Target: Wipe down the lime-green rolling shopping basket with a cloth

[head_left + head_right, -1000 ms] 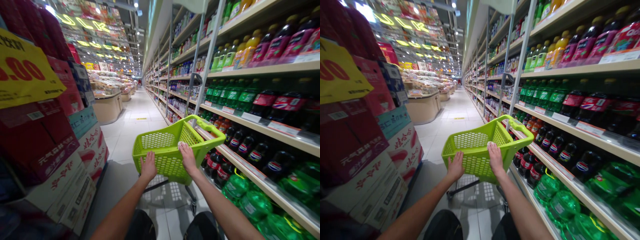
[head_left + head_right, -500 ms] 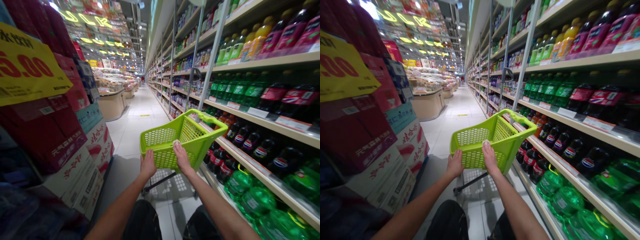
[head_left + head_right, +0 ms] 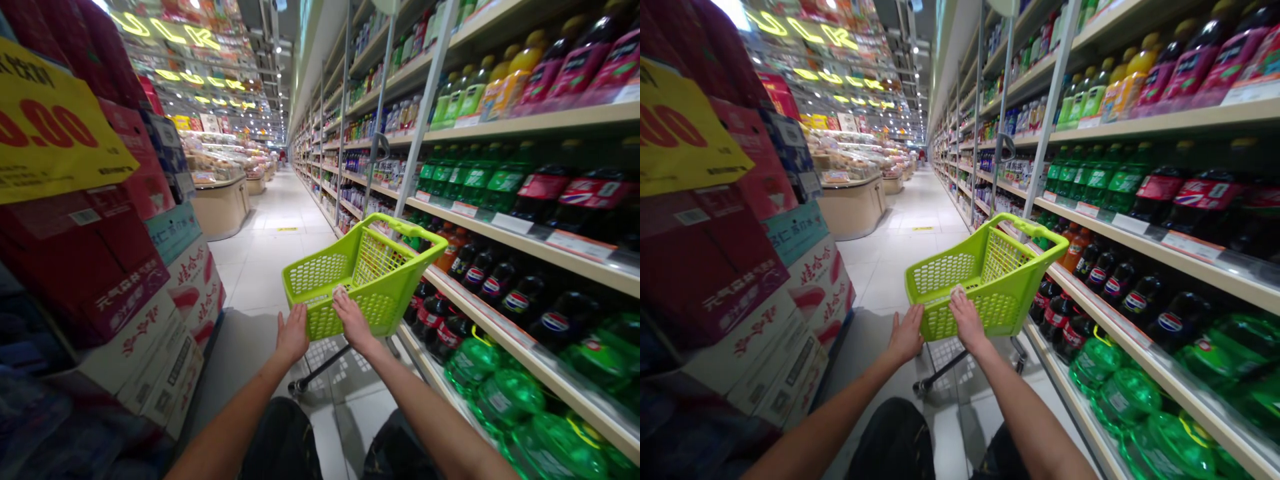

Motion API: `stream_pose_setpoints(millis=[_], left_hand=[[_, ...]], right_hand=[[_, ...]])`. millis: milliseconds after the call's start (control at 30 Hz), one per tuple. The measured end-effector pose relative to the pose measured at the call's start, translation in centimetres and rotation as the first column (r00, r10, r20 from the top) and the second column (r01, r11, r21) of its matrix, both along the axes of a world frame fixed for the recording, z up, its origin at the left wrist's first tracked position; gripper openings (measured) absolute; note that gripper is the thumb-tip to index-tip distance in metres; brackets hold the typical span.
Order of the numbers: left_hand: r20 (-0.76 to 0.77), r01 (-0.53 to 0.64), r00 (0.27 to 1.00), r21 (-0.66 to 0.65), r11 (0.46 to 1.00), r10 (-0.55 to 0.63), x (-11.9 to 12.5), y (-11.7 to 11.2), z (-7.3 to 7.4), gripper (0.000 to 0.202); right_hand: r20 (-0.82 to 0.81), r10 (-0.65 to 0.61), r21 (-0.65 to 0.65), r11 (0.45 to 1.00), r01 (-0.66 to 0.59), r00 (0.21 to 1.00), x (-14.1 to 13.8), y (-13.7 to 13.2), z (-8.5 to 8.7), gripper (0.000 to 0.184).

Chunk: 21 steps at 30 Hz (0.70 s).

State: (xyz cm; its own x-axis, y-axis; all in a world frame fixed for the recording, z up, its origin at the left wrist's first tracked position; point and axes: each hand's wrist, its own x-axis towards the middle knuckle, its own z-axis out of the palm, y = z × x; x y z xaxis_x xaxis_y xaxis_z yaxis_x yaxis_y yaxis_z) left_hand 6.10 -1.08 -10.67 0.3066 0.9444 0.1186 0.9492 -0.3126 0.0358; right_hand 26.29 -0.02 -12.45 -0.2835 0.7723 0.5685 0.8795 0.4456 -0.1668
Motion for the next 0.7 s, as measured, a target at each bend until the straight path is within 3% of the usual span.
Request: stream_pose_setpoints(millis=[167, 233, 367, 433, 567, 700], left_hand=[[0.019, 0.092, 0.996, -0.017, 0.996, -0.091, 0.8, -0.8, 0.2, 0.072], [0.021, 0.093, 0.995, -0.019, 0.995, -0.093, 1.5, -1.1, 0.3, 0.071], [0.034, 0.126, 0.992, -0.019, 0.992, -0.126, 3.0, -1.9, 0.9, 0.067], [0.046, 0.182, 0.982, -0.007, 0.983, -0.182, 3.3, -2.1, 1.4, 0.063], [0.057, 0.246, 0.967, 0.039, 0.968, -0.248, 3.0, -1.2, 2.0, 0.057], [0.000, 0.194, 0.981, 0.007, 0.981, -0.194, 2.3, -0.1, 0.9, 0.063]], right_hand=[[-0.094, -0.253, 0.020, 0.966, 0.256, 0.963, 2.0, 0.3, 1.6, 0.060], [-0.071, -0.207, 0.017, 0.978, 0.208, 0.976, 1.8, -0.2, 1.3, 0.058], [0.029, 0.043, -0.032, 0.999, -0.042, 0.999, -0.1, -1.8, 0.1, 0.048], [0.027, 0.021, -0.078, 0.997, -0.019, 0.999, 0.2, -2.3, 0.4, 0.050], [-0.023, -0.183, -0.170, 0.970, 0.176, 0.983, 2.6, -2.8, 1.9, 0.055], [-0.049, -0.165, -0.132, 0.979, 0.157, 0.985, 1.7, -4.6, 0.5, 0.055]])
